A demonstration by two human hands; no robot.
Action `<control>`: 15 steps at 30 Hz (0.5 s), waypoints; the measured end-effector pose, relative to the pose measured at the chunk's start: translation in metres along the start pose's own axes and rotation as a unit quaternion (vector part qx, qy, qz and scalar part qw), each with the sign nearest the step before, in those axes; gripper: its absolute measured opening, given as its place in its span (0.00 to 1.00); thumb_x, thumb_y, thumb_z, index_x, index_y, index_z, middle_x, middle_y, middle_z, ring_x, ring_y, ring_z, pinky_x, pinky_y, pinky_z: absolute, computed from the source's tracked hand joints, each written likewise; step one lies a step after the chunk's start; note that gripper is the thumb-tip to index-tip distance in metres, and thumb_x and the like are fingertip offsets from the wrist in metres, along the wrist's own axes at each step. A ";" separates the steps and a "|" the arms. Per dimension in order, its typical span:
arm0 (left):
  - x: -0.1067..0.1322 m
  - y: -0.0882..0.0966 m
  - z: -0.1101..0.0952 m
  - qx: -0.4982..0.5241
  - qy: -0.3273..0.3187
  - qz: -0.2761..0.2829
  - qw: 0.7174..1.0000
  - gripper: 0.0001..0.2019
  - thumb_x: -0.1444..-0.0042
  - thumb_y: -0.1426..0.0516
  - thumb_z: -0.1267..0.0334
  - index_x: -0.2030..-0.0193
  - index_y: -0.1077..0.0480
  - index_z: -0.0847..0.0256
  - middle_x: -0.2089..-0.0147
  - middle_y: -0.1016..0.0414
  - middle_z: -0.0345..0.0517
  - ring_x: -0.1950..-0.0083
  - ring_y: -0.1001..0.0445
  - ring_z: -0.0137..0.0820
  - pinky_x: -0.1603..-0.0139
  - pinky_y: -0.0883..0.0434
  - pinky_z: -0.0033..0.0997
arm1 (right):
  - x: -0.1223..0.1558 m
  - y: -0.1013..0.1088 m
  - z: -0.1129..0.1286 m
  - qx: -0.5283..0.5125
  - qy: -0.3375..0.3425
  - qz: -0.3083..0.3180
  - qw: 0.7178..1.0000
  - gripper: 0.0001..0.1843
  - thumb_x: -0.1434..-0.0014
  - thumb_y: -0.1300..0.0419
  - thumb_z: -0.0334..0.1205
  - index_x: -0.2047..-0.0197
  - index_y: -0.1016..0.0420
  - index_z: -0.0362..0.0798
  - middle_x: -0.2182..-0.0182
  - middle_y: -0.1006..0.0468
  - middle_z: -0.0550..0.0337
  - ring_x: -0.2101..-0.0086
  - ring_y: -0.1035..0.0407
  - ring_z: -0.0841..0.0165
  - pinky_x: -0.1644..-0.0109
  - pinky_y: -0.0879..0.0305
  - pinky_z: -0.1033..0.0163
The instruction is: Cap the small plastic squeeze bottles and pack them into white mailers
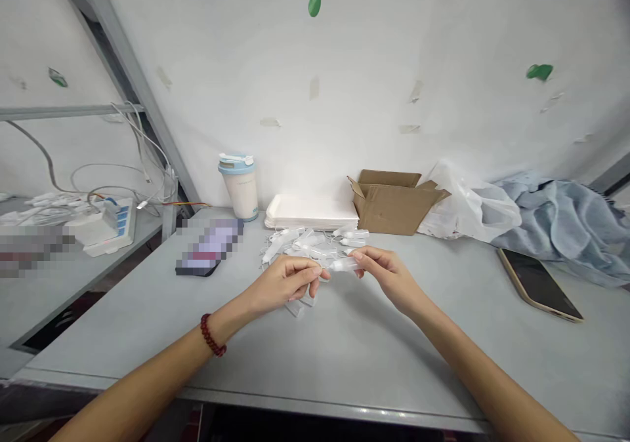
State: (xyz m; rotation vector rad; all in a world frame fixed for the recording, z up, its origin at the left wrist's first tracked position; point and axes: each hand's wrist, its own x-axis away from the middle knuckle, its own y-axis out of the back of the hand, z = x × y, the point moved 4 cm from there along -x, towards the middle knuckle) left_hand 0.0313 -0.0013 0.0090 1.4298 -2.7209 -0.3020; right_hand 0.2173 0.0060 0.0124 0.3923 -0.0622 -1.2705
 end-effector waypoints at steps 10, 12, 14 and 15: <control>-0.002 0.000 0.005 -0.011 0.020 -0.006 1.000 0.15 0.41 0.49 0.58 0.64 0.27 0.67 0.76 0.33 0.38 0.82 0.47 0.19 0.78 0.46 0.25 | 0.001 0.000 -0.001 0.005 -0.002 -0.016 1.000 0.17 0.40 0.50 0.49 0.73 0.33 0.47 0.77 0.35 0.63 0.71 0.40 0.71 0.66 0.45 0.66; -0.003 0.000 0.006 -0.009 0.021 -0.008 1.000 0.14 0.41 0.48 0.58 0.64 0.27 0.68 0.76 0.33 0.39 0.82 0.47 0.18 0.78 0.47 0.24 | 0.001 -0.001 0.000 0.006 0.000 -0.014 1.000 0.17 0.40 0.50 0.49 0.74 0.34 0.47 0.77 0.36 0.64 0.71 0.40 0.71 0.66 0.45 0.66; -0.002 0.000 0.005 -0.004 0.024 -0.010 1.000 0.14 0.42 0.48 0.58 0.65 0.27 0.68 0.76 0.33 0.39 0.82 0.47 0.18 0.79 0.47 0.24 | 0.001 -0.002 0.001 0.009 0.004 -0.013 1.000 0.17 0.40 0.50 0.48 0.75 0.35 0.47 0.77 0.36 0.64 0.72 0.40 0.72 0.66 0.45 0.66; -0.002 0.000 0.005 -0.001 0.024 -0.010 1.000 0.14 0.42 0.48 0.58 0.64 0.27 0.68 0.76 0.33 0.39 0.82 0.47 0.18 0.79 0.48 0.24 | 0.001 -0.002 0.001 0.012 0.006 -0.014 1.000 0.18 0.39 0.50 0.48 0.76 0.36 0.47 0.77 0.36 0.64 0.72 0.41 0.72 0.66 0.45 0.66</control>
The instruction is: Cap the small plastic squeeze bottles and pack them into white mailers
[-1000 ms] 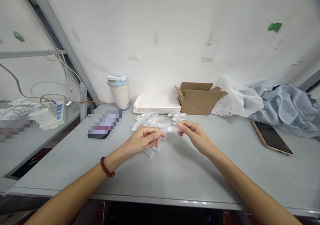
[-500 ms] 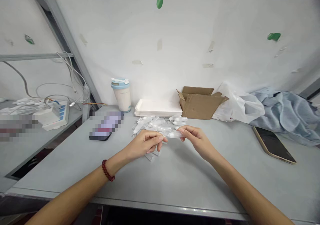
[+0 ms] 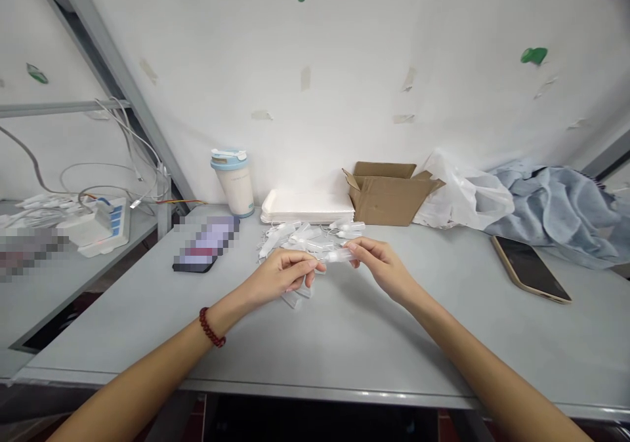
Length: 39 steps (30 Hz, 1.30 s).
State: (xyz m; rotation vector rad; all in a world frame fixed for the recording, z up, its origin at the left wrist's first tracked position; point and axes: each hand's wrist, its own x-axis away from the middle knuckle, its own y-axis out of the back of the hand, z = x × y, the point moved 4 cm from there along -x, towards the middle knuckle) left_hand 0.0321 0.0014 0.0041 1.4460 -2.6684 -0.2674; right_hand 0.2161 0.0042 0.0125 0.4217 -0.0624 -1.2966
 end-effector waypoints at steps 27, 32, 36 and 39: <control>0.001 0.004 0.002 -0.102 -0.010 0.007 0.995 0.16 0.43 0.48 0.59 0.78 0.33 0.65 0.66 0.25 0.45 0.77 0.43 0.21 0.77 0.44 0.22 | 0.007 -0.014 0.007 0.223 0.168 0.035 0.960 0.18 0.34 0.57 0.43 0.62 0.29 0.46 0.71 0.28 0.57 0.69 0.36 0.68 0.61 0.40 0.62; 0.000 0.002 0.006 -0.100 0.005 0.018 0.995 0.15 0.43 0.48 0.59 0.77 0.31 0.65 0.71 0.26 0.44 0.77 0.39 0.22 0.77 0.43 0.22 | 0.008 -0.017 0.006 0.273 0.201 0.015 0.941 0.20 0.34 0.60 0.45 0.60 0.29 0.47 0.72 0.29 0.55 0.68 0.37 0.65 0.63 0.39 0.61; 0.000 0.002 0.007 -0.096 0.015 0.018 0.995 0.16 0.43 0.47 0.59 0.77 0.30 0.65 0.73 0.28 0.42 0.78 0.40 0.21 0.77 0.43 0.22 | 0.007 -0.020 0.002 0.277 0.197 0.028 0.940 0.21 0.33 0.61 0.45 0.60 0.29 0.48 0.72 0.28 0.55 0.69 0.36 0.65 0.63 0.38 0.60; -0.001 0.003 0.008 -0.063 0.030 0.023 0.997 0.14 0.44 0.47 0.59 0.76 0.30 0.65 0.78 0.32 0.39 0.81 0.45 0.20 0.79 0.45 0.23 | 0.006 -0.023 0.002 0.256 0.189 0.026 0.948 0.20 0.33 0.61 0.44 0.60 0.29 0.48 0.71 0.27 0.54 0.68 0.35 0.64 0.62 0.38 0.59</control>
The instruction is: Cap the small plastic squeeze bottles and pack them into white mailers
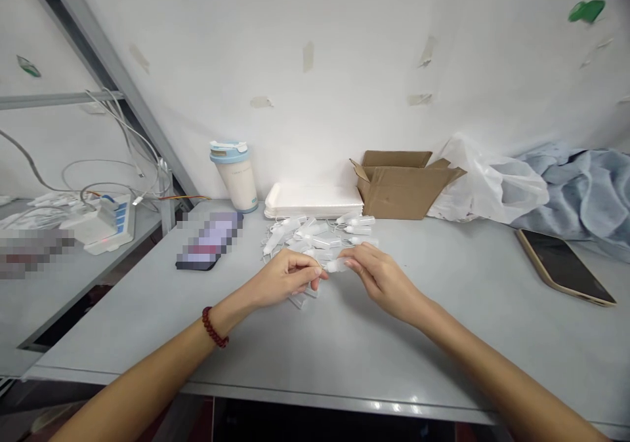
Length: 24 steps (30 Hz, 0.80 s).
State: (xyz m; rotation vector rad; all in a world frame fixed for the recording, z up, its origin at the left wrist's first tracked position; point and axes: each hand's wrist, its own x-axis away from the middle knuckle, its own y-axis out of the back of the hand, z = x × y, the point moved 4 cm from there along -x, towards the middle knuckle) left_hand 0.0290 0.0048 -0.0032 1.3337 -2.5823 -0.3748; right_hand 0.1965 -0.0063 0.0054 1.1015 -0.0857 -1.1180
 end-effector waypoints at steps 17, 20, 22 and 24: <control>0.008 0.062 -0.008 -0.363 -0.024 -0.314 0.877 0.16 0.43 0.51 0.59 0.79 0.34 0.61 0.81 0.37 0.39 0.78 0.41 0.27 0.74 0.47 0.28 | -0.001 0.012 -0.081 0.169 -0.131 -0.029 0.976 0.10 0.43 0.46 0.37 0.57 0.32 0.46 0.57 0.27 0.49 0.56 0.36 0.56 0.55 0.38 0.53; 0.007 0.061 -0.003 -0.408 0.004 -0.303 0.861 0.17 0.42 0.52 0.60 0.81 0.38 0.60 0.81 0.36 0.40 0.79 0.41 0.28 0.74 0.48 0.29 | 0.000 0.004 -0.085 0.199 -0.131 0.030 0.971 0.11 0.44 0.47 0.33 0.56 0.31 0.45 0.57 0.27 0.47 0.56 0.35 0.55 0.55 0.37 0.52; 0.007 0.060 -0.002 -0.411 0.016 -0.297 0.861 0.17 0.42 0.53 0.60 0.81 0.42 0.60 0.81 0.36 0.40 0.79 0.42 0.28 0.74 0.49 0.29 | 0.000 0.000 -0.085 0.194 -0.120 0.060 0.972 0.11 0.43 0.47 0.32 0.57 0.29 0.45 0.58 0.26 0.48 0.57 0.34 0.56 0.55 0.37 0.54; 0.006 0.059 -0.002 -0.405 0.019 -0.300 0.864 0.17 0.42 0.53 0.61 0.81 0.43 0.60 0.81 0.36 0.40 0.79 0.42 0.28 0.74 0.49 0.28 | 0.000 0.001 -0.083 0.190 -0.120 0.066 0.972 0.09 0.43 0.47 0.34 0.59 0.28 0.46 0.60 0.25 0.48 0.59 0.33 0.57 0.57 0.37 0.56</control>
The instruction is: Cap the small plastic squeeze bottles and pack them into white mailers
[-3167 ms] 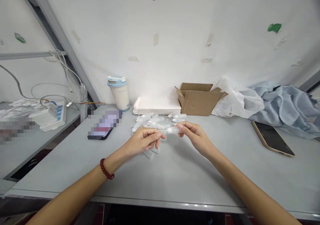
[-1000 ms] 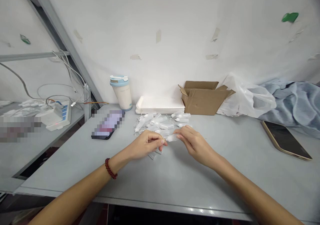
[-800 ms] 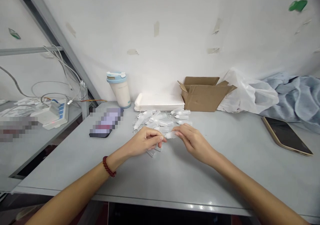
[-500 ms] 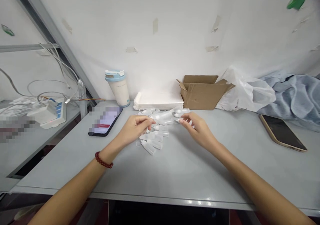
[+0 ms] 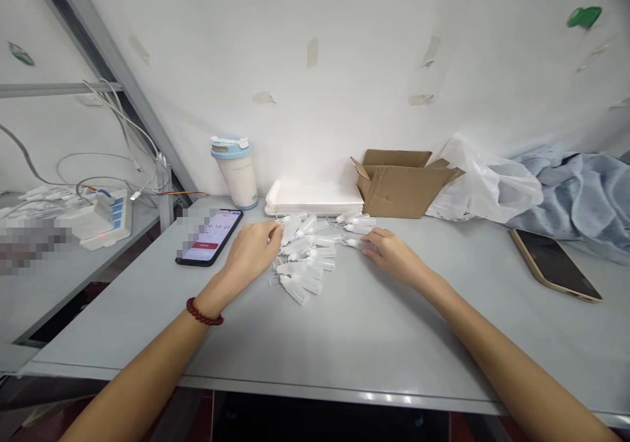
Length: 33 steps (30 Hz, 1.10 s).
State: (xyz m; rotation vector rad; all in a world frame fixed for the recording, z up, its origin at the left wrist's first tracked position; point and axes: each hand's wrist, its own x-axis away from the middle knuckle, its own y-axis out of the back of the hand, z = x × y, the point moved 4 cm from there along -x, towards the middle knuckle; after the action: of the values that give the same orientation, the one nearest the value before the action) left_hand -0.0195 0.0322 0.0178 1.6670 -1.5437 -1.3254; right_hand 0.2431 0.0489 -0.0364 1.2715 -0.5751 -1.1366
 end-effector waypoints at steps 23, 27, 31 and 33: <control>0.022 -0.025 -0.040 0.311 -0.023 0.185 0.932 0.17 0.42 0.49 0.54 0.54 0.30 0.63 0.73 0.29 0.41 0.76 0.35 0.25 0.76 0.40 0.23 | 0.017 0.039 0.046 -0.331 -0.043 -0.038 0.942 0.17 0.38 0.50 0.48 0.57 0.26 0.49 0.66 0.23 0.57 0.64 0.30 0.65 0.64 0.35 0.62; 0.023 -0.027 -0.043 0.363 -0.011 0.197 0.911 0.13 0.42 0.49 0.56 0.62 0.30 0.64 0.74 0.31 0.39 0.79 0.41 0.22 0.79 0.43 0.23 | 0.017 0.038 0.050 -0.342 -0.035 -0.023 0.939 0.17 0.38 0.50 0.48 0.58 0.25 0.49 0.65 0.23 0.58 0.65 0.30 0.66 0.65 0.35 0.63; 0.022 -0.029 -0.041 0.439 0.019 0.202 0.875 0.12 0.43 0.48 0.56 0.65 0.32 0.64 0.74 0.33 0.37 0.81 0.45 0.19 0.79 0.44 0.23 | 0.018 0.039 0.054 -0.346 -0.028 -0.012 0.938 0.17 0.38 0.50 0.49 0.59 0.25 0.49 0.68 0.24 0.58 0.66 0.31 0.66 0.67 0.36 0.63; 0.021 -0.030 -0.040 0.462 0.028 0.212 0.861 0.12 0.43 0.47 0.56 0.66 0.32 0.64 0.75 0.33 0.37 0.82 0.46 0.18 0.78 0.45 0.23 | 0.019 0.039 0.056 -0.355 -0.020 -0.006 0.935 0.17 0.38 0.50 0.49 0.58 0.25 0.49 0.68 0.24 0.58 0.66 0.31 0.66 0.66 0.36 0.63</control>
State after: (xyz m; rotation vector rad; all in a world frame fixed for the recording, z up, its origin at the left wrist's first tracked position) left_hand 0.0265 0.0095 0.0014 1.6341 -2.5427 -0.2644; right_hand 0.2155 0.0038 0.0105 0.6251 -0.1463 -1.2276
